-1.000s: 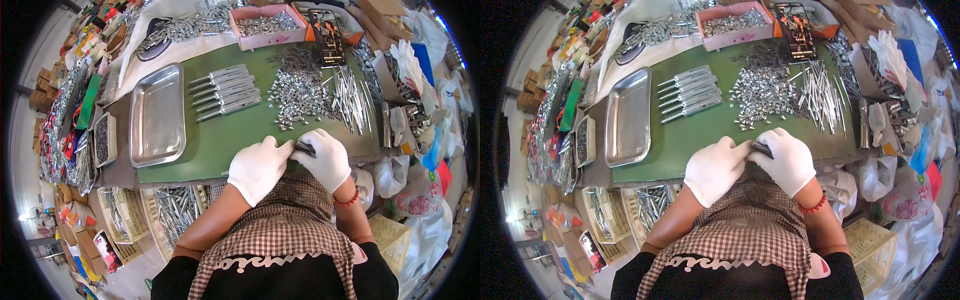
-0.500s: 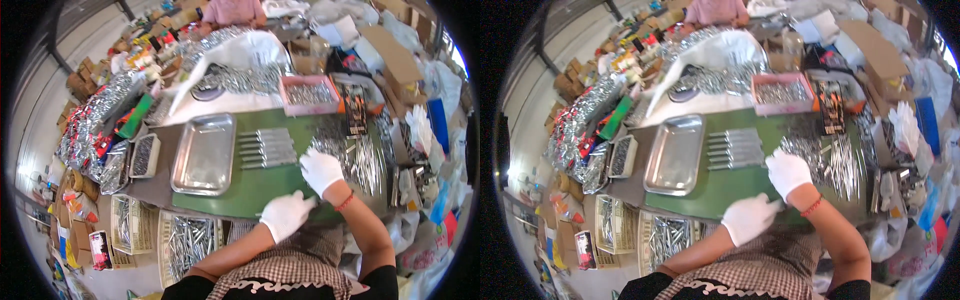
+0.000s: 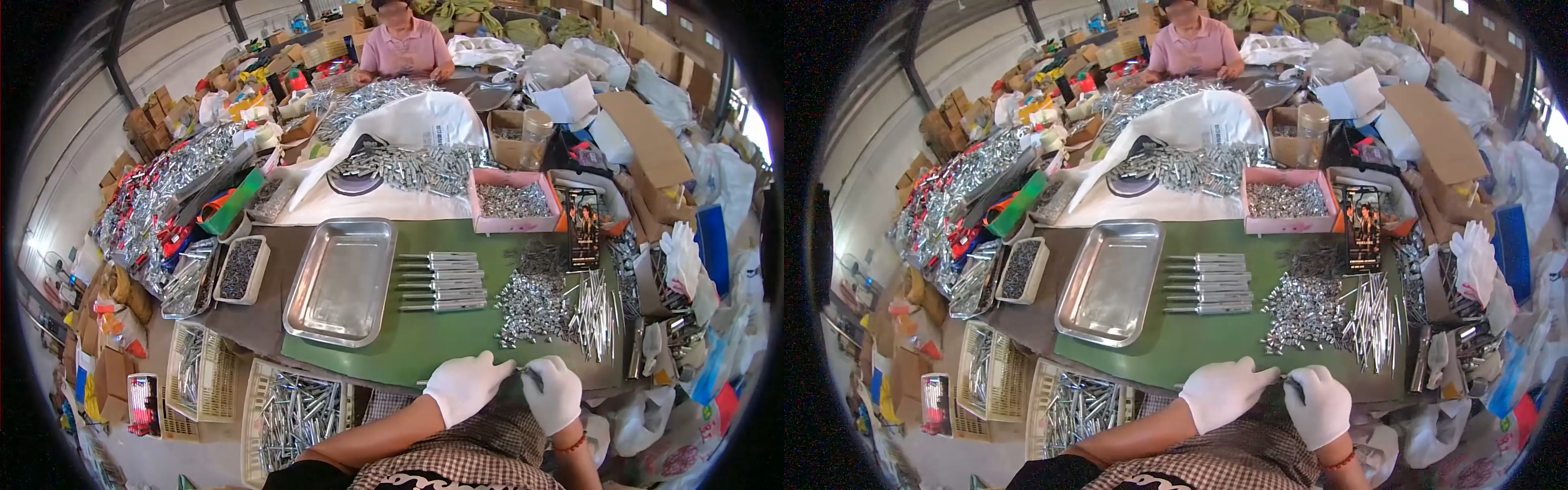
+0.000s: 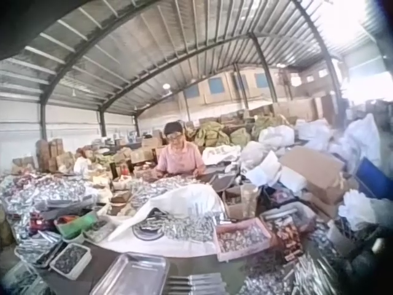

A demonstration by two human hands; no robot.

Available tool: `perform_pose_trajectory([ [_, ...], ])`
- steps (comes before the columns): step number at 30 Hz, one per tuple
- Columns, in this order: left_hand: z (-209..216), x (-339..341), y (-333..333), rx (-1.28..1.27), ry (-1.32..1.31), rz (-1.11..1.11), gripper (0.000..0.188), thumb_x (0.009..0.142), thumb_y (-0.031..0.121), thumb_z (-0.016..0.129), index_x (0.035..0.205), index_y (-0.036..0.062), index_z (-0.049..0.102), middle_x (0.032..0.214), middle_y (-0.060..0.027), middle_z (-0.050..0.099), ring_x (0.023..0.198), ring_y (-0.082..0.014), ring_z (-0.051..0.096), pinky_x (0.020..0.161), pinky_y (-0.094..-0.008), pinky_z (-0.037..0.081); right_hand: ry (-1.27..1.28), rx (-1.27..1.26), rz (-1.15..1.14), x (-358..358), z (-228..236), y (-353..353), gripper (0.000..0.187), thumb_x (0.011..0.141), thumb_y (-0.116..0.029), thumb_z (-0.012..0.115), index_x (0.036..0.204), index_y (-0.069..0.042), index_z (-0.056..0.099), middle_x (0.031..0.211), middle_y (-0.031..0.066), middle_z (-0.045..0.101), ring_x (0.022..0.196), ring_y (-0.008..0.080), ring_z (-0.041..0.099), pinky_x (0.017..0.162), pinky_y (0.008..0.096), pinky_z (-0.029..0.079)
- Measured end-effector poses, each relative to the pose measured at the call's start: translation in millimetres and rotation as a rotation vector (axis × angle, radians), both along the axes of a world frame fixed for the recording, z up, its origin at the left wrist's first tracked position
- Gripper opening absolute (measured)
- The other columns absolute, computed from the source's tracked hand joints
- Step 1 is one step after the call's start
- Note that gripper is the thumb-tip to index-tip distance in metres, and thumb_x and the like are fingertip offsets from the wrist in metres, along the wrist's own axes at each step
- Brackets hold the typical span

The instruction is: Manually assembling and sorting small metal industrial components at a workbench.

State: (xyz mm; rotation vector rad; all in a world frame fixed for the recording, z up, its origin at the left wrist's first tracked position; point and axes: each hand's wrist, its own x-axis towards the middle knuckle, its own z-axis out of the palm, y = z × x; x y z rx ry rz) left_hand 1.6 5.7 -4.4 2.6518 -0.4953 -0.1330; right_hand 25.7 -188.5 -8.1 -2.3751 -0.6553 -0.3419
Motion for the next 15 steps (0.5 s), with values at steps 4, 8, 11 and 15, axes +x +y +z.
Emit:
perform_pose_trajectory([
  [4, -1.4, -0.7, -0.3, 0.009, 0.017, 0.009, 0.036, 0.093, 0.023, 0.054, 0.128, 0.0169, 0.058, 0.086, -0.0161, 0.058, 0.072, -0.0344, 0.065, 0.063, -0.0462, 0.052, -0.029, -0.041, -0.028, -2.7, -12.2, 6.4, 0.016, 0.076, -0.012, 0.074, 0.088, -0.01, 0.062, 0.087, 0.0094, 0.064, 0.07, 0.0312, 0.064, 0.06, 0.0416, 0.052],
  [8, 1.8, -0.2, -0.9, -0.013, 0.009, 0.011, 0.036, 0.091, 0.02, 0.055, 0.126, 0.0138, 0.059, 0.088, -0.0165, 0.059, 0.071, -0.0337, 0.066, 0.063, -0.0456, 0.053, -0.032, -0.039, -0.039, -2.7, -12.8, 9.3, 0.016, 0.076, -0.012, 0.073, 0.087, -0.01, 0.062, 0.086, 0.0093, 0.064, 0.07, 0.0311, 0.064, 0.06, 0.0418, 0.052],
  [11, -1.0, 0.0, -1.3, -0.004, 0.006, 0.012, 0.036, 0.091, 0.02, 0.055, 0.126, 0.0137, 0.059, 0.088, -0.0164, 0.059, 0.071, -0.0338, 0.066, 0.063, -0.0459, 0.053, -0.02, -0.046, -0.045, -2.4, -11.5, 9.8, 0.015, 0.076, -0.012, 0.073, 0.086, -0.011, 0.062, 0.085, 0.0091, 0.064, 0.069, 0.0309, 0.064, 0.059, 0.0417, 0.052],
  [15, -3.0, -1.0, -0.8, -0.001, -0.006, 0.013, 0.034, 0.093, 0.024, 0.054, 0.126, 0.0161, 0.059, 0.087, -0.0156, 0.058, 0.071, -0.0344, 0.065, 0.063, -0.0462, 0.052, -0.033, -0.061, -0.05, -3.3, -11.7, 10.5, 0.015, 0.075, -0.012, 0.073, 0.085, -0.011, 0.062, 0.083, 0.0089, 0.064, 0.069, 0.0307, 0.064, 0.059, 0.0416, 0.051],
])
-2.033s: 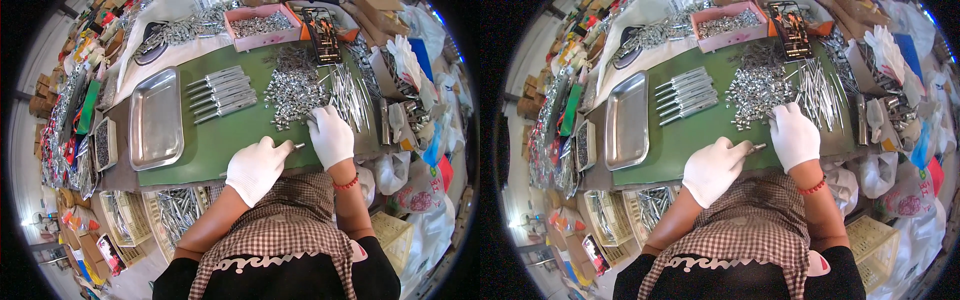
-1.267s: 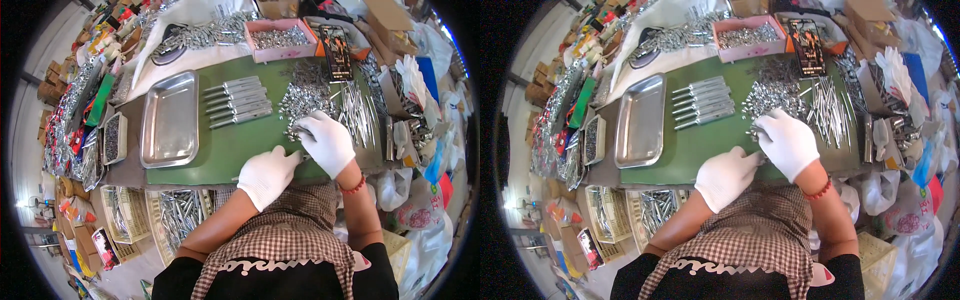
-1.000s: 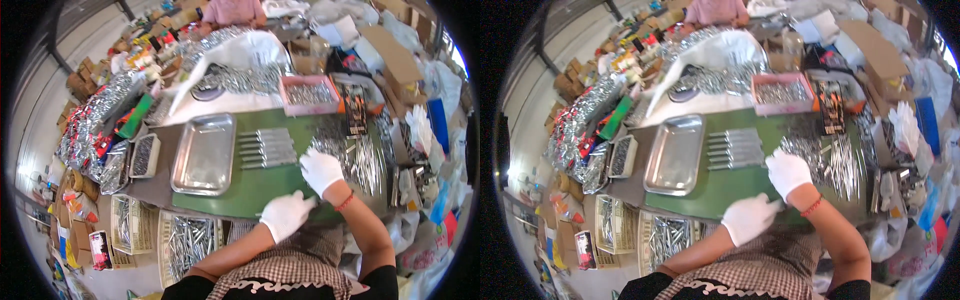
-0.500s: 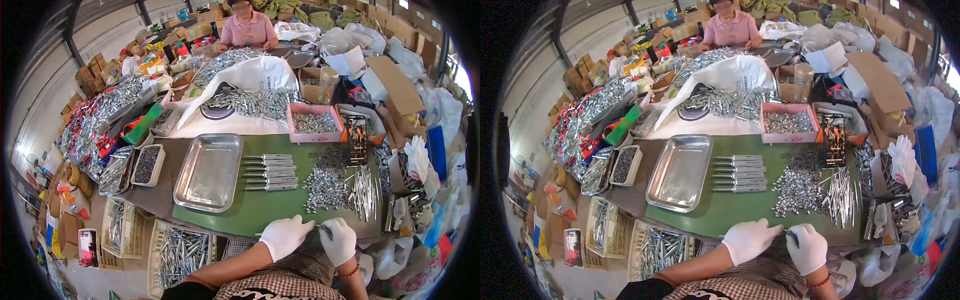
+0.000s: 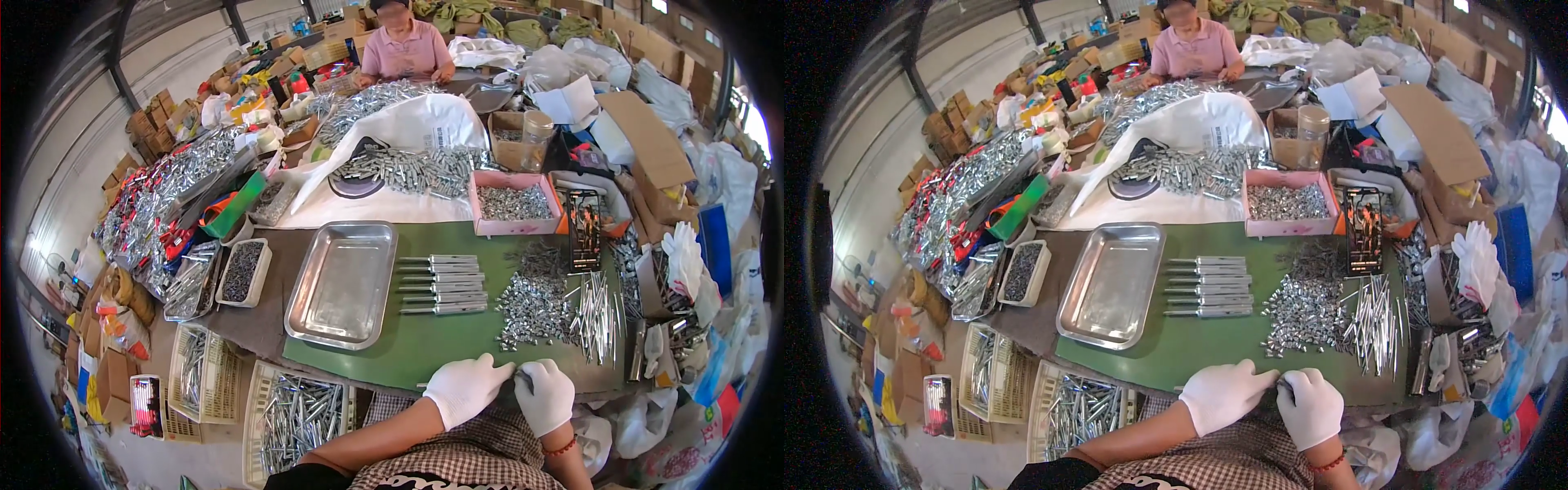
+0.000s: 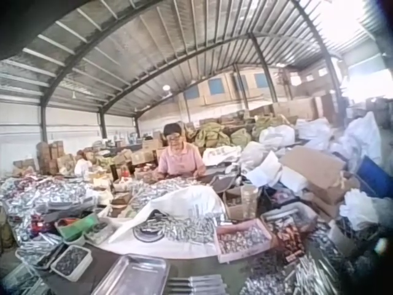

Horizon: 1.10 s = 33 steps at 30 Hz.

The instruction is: Manually assembling and sorting small metal industrial components at a workbench.

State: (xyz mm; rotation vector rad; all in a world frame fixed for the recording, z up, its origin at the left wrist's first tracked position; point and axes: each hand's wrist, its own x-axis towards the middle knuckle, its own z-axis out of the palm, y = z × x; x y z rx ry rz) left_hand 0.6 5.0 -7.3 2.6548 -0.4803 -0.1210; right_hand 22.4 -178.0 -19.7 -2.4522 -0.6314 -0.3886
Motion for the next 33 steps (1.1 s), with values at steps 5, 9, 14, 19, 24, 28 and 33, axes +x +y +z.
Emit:
perform_pose_trajectory([
  [5, 1, 2, 0, -0.02, 0.014, -0.003, 0.036, 0.091, 0.021, 0.055, 0.126, 0.0135, 0.059, 0.088, -0.0162, 0.058, 0.071, -0.0339, 0.066, 0.063, -0.046, 0.053, 0.023, -0.005, -0.019, 1, 0, 0, 0.015, 0.076, -0.012, 0.073, 0.086, -0.011, 0.062, 0.083, 0.0089, 0.063, 0.07, 0.0305, 0.064, 0.06, 0.0416, 0.051],
  [9, 3, 2, 1, -0.008, 0.019, -0.007, 0.036, 0.091, 0.021, 0.056, 0.127, 0.0138, 0.058, 0.088, -0.0164, 0.058, 0.07, -0.0342, 0.065, 0.062, -0.0459, 0.053, 0.02, 0.014, -0.012, 2, 0, 0, 0.016, 0.076, -0.011, 0.074, 0.086, -0.01, 0.062, 0.083, 0.0091, 0.063, 0.071, 0.0306, 0.064, 0.061, 0.0413, 0.051],
  [14, 3, -2, 0, -0.008, 0.019, -0.008, 0.037, 0.091, 0.02, 0.056, 0.127, 0.0142, 0.057, 0.087, -0.0168, 0.057, 0.07, -0.0347, 0.065, 0.062, -0.0459, 0.053, 0.032, 0.005, -0.009, -2, 2, -2, 0.016, 0.075, -0.011, 0.074, 0.086, -0.01, 0.062, 0.082, 0.0092, 0.062, 0.071, 0.0306, 0.063, 0.061, 0.0411, 0.051],
  [19, 6, -6, -2, -0.014, 0.031, -0.015, 0.036, 0.09, 0.02, 0.055, 0.126, 0.014, 0.058, 0.089, -0.0176, 0.058, 0.072, -0.0353, 0.066, 0.062, -0.0464, 0.053, 0.05, -0.009, -0.025, -8, 4, -4, 0.015, 0.076, -0.011, 0.074, 0.086, -0.01, 0.062, 0.082, 0.0093, 0.062, 0.071, 0.0311, 0.063, 0.062, 0.0417, 0.051],
  [24, 9, 1, -3, 0.043, 0.053, -0.017, 0.03, 0.092, 0.021, 0.051, 0.12, 0.0139, 0.06, 0.083, -0.0171, 0.058, 0.07, -0.0352, 0.065, 0.062, -0.0463, 0.053, 0.083, -0.016, -0.03, -4, 0, -4, 0.012, 0.077, -0.011, 0.071, 0.086, -0.01, 0.062, 0.085, 0.0107, 0.063, 0.073, 0.0326, 0.063, 0.063, 0.0424, 0.051],
  [28, 4, 3, 1, 0.071, -0.08, 0.013, 0.03, 0.09, 0.019, 0.055, 0.119, 0.0162, 0.061, 0.083, -0.014, 0.058, 0.068, -0.033, 0.064, 0.058, -0.0436, 0.052, 0.101, -0.009, 0.035, 7, 6, 2, 0.008, 0.08, -0.013, 0.068, 0.085, -0.011, 0.061, 0.082, 0.0099, 0.061, 0.071, 0.0325, 0.062, 0.063, 0.0432, 0.05],
  [33, 4, 8, -2, 0.162, -0.117, 0.005, 0.032, 0.092, 0.024, 0.056, 0.124, 0.0207, 0.061, 0.083, -0.0119, 0.058, 0.066, -0.0316, 0.064, 0.057, -0.0422, 0.052, 0.212, -0.012, 0.038, 21, 12, -4, 0.013, 0.077, -0.01, 0.072, 0.081, -0.007, 0.061, 0.078, 0.0122, 0.06, 0.071, 0.0339, 0.06, 0.061, 0.0411, 0.048],
])
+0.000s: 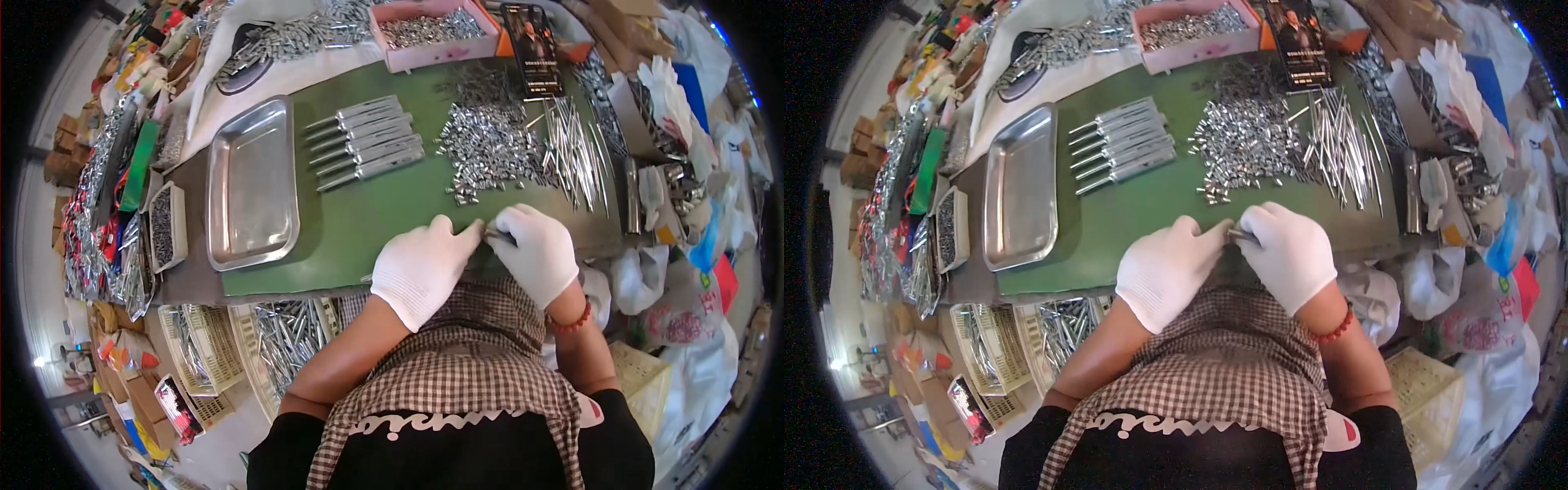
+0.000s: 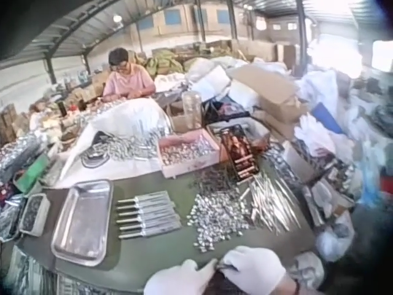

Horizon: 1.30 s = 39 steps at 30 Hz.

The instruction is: Manually assembling and sorting small metal industrial components at a workbench.

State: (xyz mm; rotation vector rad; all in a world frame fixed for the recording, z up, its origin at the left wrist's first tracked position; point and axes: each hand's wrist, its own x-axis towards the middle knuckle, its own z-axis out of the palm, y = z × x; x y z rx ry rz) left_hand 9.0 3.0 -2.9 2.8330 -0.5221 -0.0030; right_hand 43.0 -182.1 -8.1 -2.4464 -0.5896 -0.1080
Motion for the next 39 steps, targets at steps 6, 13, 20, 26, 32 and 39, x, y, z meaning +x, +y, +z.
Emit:
perform_pose_trajectory([
  [6, -5, -5, -3, 0.003, 0.012, -0.008, 0.031, 0.094, 0.026, 0.055, 0.124, 0.0216, 0.061, 0.081, -0.0119, 0.057, 0.065, -0.0319, 0.063, 0.055, -0.0427, 0.051, 0.047, -0.016, -0.035, -5, -4, -5, 0.017, 0.081, -0.018, 0.071, 0.081, -0.007, 0.059, 0.077, 0.0106, 0.059, 0.071, 0.0323, 0.061, 0.061, 0.0435, 0.047],
  [13, -2, -7, -3, 0.034, 0.003, -0.009, 0.029, 0.093, 0.024, 0.056, 0.122, 0.0218, 0.061, 0.08, -0.011, 0.057, 0.063, -0.0318, 0.061, 0.054, -0.0431, 0.051, 0.726, 1.345, -0.086, 5, 1, 21, 0.037, 0.1, -0.034, 0.045, 0.08, -0.004, 0.054, 0.065, -0.0037, 0.038, 0.054, 0.0069, 0.031, 0.049, 0.0222, 0.025],
  [20, 0, -2, -6, 0.032, 0.004, -0.034, 0.023, 0.092, 0.022, 0.057, 0.114, 0.0188, 0.061, 0.078, -0.0091, 0.056, 0.065, -0.0298, 0.062, 0.055, -0.0423, 0.051, 0.579, 1.639, -0.007, 15, -19, 35, 0.044, 0.1, -0.032, 0.036, 0.07, -0.003, 0.049, 0.058, -0.0016, 0.035, 0.047, 0.0073, 0.024, 0.046, 0.0258, 0.019],
  [26, 18, 4, -13, 0.085, 0.048, -0.085, 0.013, 0.091, 0.018, 0.055, 0.099, 0.0085, 0.058, 0.081, -0.0103, 0.059, 0.07, -0.0295, 0.065, 0.059, -0.0413, 0.054, 0.37, 1.376, -0.04, 8, -27, 38, 0.041, 0.099, -0.025, 0.036, 0.066, -0.005, 0.048, 0.061, -0.0006, 0.044, 0.05, 0.0053, 0.029, 0.047, 0.0244, 0.019],
  [32, 6, 4, -20, 0.117, -0.035, -0.077, 0.01, 0.089, 0.016, 0.055, 0.09, 0.0069, 0.058, 0.082, -0.0107, 0.061, 0.072, -0.0287, 0.067, 0.062, -0.0397, 0.056, 0.405, 1.629, -0.035, 5, -32, 31, 0.05, 0.101, -0.043, 0.04, 0.069, -0.006, 0.046, 0.059, -0.0006, 0.035, 0.049, 0.0088, 0.025, 0.048, 0.0259, 0.019],
  [39, -20, -116, 97, -0.045, -0.243, 0.524, 0.029, 0.082, 0.019, 0.072, 0.11, 0.0095, 0.067, 0.085, -0.0111, 0.066, 0.07, -0.0299, 0.065, 0.062, -0.0389, 0.053, 0.534, 1.674, -0.101, 1, -25, 20, 0.048, 0.102, -0.041, 0.04, 0.071, -0.004, 0.046, 0.058, -0.0012, 0.033, 0.049, 0.0078, 0.027, 0.048, 0.0254, 0.021],
])
